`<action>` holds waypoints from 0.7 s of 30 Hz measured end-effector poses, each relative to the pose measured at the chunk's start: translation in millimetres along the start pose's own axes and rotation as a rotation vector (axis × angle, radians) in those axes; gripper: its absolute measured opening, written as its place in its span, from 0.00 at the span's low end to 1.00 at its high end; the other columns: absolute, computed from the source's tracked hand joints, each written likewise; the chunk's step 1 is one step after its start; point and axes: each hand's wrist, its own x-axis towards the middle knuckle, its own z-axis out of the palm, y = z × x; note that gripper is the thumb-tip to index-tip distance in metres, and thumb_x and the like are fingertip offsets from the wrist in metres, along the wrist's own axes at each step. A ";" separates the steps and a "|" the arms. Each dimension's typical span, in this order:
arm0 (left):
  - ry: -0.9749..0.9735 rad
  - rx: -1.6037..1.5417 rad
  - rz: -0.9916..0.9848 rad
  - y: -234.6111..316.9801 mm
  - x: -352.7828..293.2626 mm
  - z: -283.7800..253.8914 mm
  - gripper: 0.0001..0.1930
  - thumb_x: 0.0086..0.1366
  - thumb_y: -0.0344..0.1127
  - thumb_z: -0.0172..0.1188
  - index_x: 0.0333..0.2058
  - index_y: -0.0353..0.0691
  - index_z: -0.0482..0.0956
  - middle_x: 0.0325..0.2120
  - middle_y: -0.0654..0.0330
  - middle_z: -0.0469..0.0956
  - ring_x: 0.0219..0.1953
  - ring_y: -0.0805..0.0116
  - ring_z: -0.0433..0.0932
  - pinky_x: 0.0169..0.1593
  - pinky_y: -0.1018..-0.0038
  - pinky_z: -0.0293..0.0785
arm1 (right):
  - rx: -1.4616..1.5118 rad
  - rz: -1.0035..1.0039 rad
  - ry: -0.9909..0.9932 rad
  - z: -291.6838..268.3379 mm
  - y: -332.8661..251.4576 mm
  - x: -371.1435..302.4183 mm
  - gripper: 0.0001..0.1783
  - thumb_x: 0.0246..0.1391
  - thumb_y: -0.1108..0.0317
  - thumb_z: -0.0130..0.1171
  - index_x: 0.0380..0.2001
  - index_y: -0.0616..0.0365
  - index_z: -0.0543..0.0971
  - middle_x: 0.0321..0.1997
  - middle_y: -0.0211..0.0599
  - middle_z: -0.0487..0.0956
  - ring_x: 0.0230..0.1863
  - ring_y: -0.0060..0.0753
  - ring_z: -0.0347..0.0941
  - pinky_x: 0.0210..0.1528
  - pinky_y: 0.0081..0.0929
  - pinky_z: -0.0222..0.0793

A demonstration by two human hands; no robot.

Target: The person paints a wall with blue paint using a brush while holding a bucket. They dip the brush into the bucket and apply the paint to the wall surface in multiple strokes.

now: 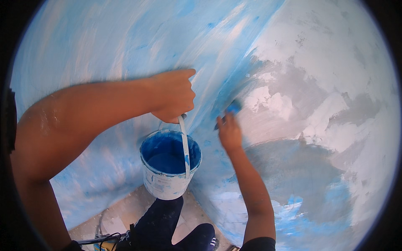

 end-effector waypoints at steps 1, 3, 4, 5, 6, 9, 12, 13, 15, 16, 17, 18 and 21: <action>0.023 -0.004 0.012 -0.6 7.0 5.1 0.20 0.71 0.57 0.59 0.26 0.54 0.88 0.22 0.70 0.83 0.27 0.69 0.79 0.51 0.64 0.63 | 0.113 0.035 -0.131 1.4 -17.3 -12.9 0.19 0.54 0.76 0.61 0.50 0.53 0.83 0.61 0.50 0.79 0.61 0.61 0.78 0.54 0.44 0.82; 0.032 0.009 0.014 0.5 13.0 8.0 0.21 0.71 0.57 0.59 0.24 0.54 0.87 0.21 0.70 0.82 0.27 0.69 0.79 0.52 0.64 0.63 | 0.396 0.270 -0.299 -4.3 -36.1 -19.9 0.12 0.59 0.73 0.61 0.45 0.55 0.84 0.49 0.51 0.83 0.49 0.57 0.82 0.48 0.48 0.80; 0.039 0.003 0.001 2.3 13.0 6.2 0.21 0.70 0.57 0.60 0.23 0.53 0.87 0.20 0.69 0.82 0.25 0.69 0.78 0.52 0.64 0.62 | 0.528 0.385 -0.293 -4.3 -39.4 -16.4 0.08 0.60 0.71 0.61 0.43 0.56 0.84 0.45 0.52 0.84 0.46 0.56 0.83 0.46 0.50 0.79; 0.048 0.001 0.000 3.9 11.3 3.9 0.22 0.70 0.57 0.61 0.22 0.52 0.86 0.19 0.68 0.81 0.24 0.69 0.77 0.53 0.64 0.62 | 0.535 0.440 -0.214 -5.2 -26.9 -9.2 0.06 0.62 0.70 0.61 0.40 0.57 0.84 0.40 0.53 0.84 0.43 0.56 0.83 0.45 0.50 0.78; 0.059 -0.003 0.001 2.9 10.7 1.6 0.22 0.69 0.58 0.62 0.21 0.51 0.85 0.17 0.67 0.81 0.22 0.69 0.77 0.53 0.63 0.61 | 0.538 0.496 -0.136 -7.9 1.8 1.6 0.06 0.63 0.69 0.61 0.37 0.58 0.84 0.36 0.55 0.84 0.40 0.57 0.83 0.44 0.51 0.78; -0.056 0.022 -0.038 -0.9 0.8 -1.5 0.23 0.69 0.59 0.62 0.21 0.50 0.85 0.18 0.68 0.81 0.24 0.68 0.78 0.55 0.63 0.61 | 0.558 0.629 0.161 -74.5 56.6 75.3 0.09 0.63 0.65 0.66 0.38 0.60 0.86 0.28 0.52 0.84 0.28 0.45 0.81 0.34 0.38 0.74; -0.153 0.000 -0.037 -0.5 7.1 -7.1 0.24 0.69 0.60 0.61 0.21 0.50 0.85 0.18 0.67 0.81 0.25 0.67 0.78 0.56 0.63 0.61 | 0.554 0.495 0.567 -116.7 84.8 111.8 0.07 0.65 0.70 0.64 0.43 0.60 0.85 0.38 0.51 0.85 0.33 0.47 0.82 0.36 0.34 0.75; -0.161 0.006 -0.042 -0.2 8.9 -9.4 0.24 0.69 0.60 0.61 0.22 0.50 0.85 0.18 0.66 0.81 0.26 0.67 0.77 0.57 0.63 0.61 | 0.454 0.406 0.654 -120.8 90.0 119.2 0.07 0.65 0.72 0.64 0.44 0.59 0.85 0.43 0.52 0.84 0.38 0.47 0.82 0.38 0.35 0.77; -0.153 0.017 -0.046 1.9 14.2 -13.8 0.24 0.70 0.60 0.60 0.23 0.49 0.85 0.18 0.65 0.81 0.26 0.67 0.77 0.57 0.63 0.61 | 0.218 0.226 0.808 -131.2 97.8 122.9 0.10 0.65 0.74 0.62 0.47 0.58 0.84 0.54 0.54 0.82 0.46 0.49 0.84 0.43 0.35 0.80; -0.135 0.034 -0.044 0.6 16.5 -14.1 0.24 0.70 0.60 0.59 0.24 0.49 0.86 0.18 0.65 0.81 0.26 0.67 0.77 0.57 0.63 0.61 | 0.170 0.252 0.675 -125.0 95.0 113.7 0.10 0.64 0.74 0.61 0.47 0.57 0.84 0.56 0.54 0.81 0.50 0.49 0.83 0.45 0.36 0.81; -0.119 0.041 -0.039 1.0 16.3 -11.6 0.24 0.71 0.60 0.58 0.25 0.48 0.86 0.18 0.64 0.81 0.26 0.67 0.77 0.58 0.63 0.61 | 0.128 0.277 0.532 -110.6 86.6 99.7 0.11 0.63 0.75 0.61 0.47 0.56 0.84 0.59 0.54 0.79 0.54 0.50 0.82 0.47 0.36 0.82; -0.101 0.048 -0.033 1.3 17.2 -9.9 0.24 0.71 0.60 0.57 0.26 0.48 0.86 0.18 0.64 0.81 0.26 0.66 0.77 0.58 0.63 0.61 | 0.088 0.301 0.387 -93.8 78.2 84.6 0.12 0.62 0.75 0.61 0.47 0.55 0.84 0.61 0.53 0.78 0.58 0.50 0.81 0.49 0.37 0.83; -0.216 0.048 -0.073 2.4 18.5 -15.1 0.24 0.72 0.58 0.55 0.28 0.47 0.86 0.19 0.62 0.81 0.27 0.66 0.77 0.58 0.63 0.61 | -0.114 0.047 0.128 -20.1 36.4 35.3 0.10 0.58 0.70 0.63 0.44 0.55 0.83 0.58 0.53 0.79 0.61 0.50 0.80 0.49 0.37 0.84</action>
